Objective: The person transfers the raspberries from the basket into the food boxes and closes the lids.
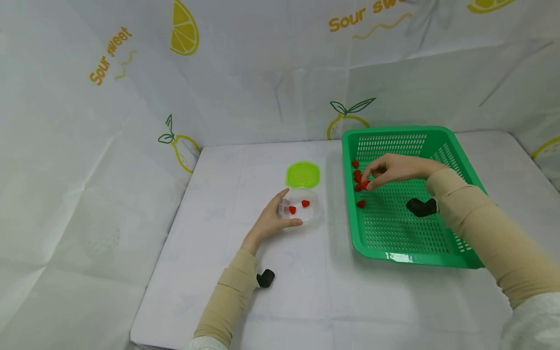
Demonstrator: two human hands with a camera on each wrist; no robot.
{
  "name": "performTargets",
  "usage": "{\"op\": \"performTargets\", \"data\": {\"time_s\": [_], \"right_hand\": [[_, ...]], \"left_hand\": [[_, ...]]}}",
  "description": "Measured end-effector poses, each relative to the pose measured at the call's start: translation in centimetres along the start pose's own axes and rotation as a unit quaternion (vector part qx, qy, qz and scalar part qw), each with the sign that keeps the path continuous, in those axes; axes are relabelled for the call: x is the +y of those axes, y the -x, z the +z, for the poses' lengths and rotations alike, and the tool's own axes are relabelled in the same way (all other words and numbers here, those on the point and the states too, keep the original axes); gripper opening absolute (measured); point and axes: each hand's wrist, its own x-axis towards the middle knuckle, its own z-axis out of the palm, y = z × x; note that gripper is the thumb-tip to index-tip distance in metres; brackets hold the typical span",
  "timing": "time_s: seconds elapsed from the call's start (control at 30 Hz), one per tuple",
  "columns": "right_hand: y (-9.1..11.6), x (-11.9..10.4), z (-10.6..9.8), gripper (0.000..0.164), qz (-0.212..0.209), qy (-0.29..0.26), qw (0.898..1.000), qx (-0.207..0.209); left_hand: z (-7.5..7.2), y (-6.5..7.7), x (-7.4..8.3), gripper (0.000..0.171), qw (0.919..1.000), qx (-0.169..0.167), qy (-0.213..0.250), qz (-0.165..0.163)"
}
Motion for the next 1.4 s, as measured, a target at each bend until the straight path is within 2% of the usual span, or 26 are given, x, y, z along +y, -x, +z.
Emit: {"op": "performTargets", "data": {"time_s": [0.13, 0.3, 0.63, 0.9, 1.23, 1.4], "right_hand": [[-0.3, -0.7, 0.2, 0.022, -0.016, 0.013, 1.000, 0.011], [-1.2, -2.0, 0.7, 0.020, -0.036, 0.006, 0.999, 0.010], [-3.2, -4.7, 1.3, 0.022, -0.031, 0.002, 0.999, 0.021], [-5.1, -5.6, 2.0, 0.023, -0.049, -0.023, 0.998, 0.027], [-7.6, -6.9, 2.9, 0.023, -0.094, -0.057, 0.993, 0.047], [-8.8, -7.2, 3.4, 0.023, -0.101, -0.067, 0.991, 0.056]], "left_hand": [[0.0, 0.1, 0.0, 0.097, 1.0000, 0.000, -0.001, -0.003], [0.0, 0.1, 0.0, 0.097, 1.0000, 0.001, -0.002, -0.005], [0.0, 0.2, 0.0, 0.098, 1.0000, -0.001, 0.001, -0.003], [-0.1, 0.1, 0.0, 0.098, 1.0000, 0.001, 0.003, 0.001], [-0.1, 0.0, 0.0, 0.098, 1.0000, -0.003, 0.003, -0.004], [-0.1, 0.0, -0.1, 0.098, 1.0000, -0.004, 0.005, 0.000]]}}
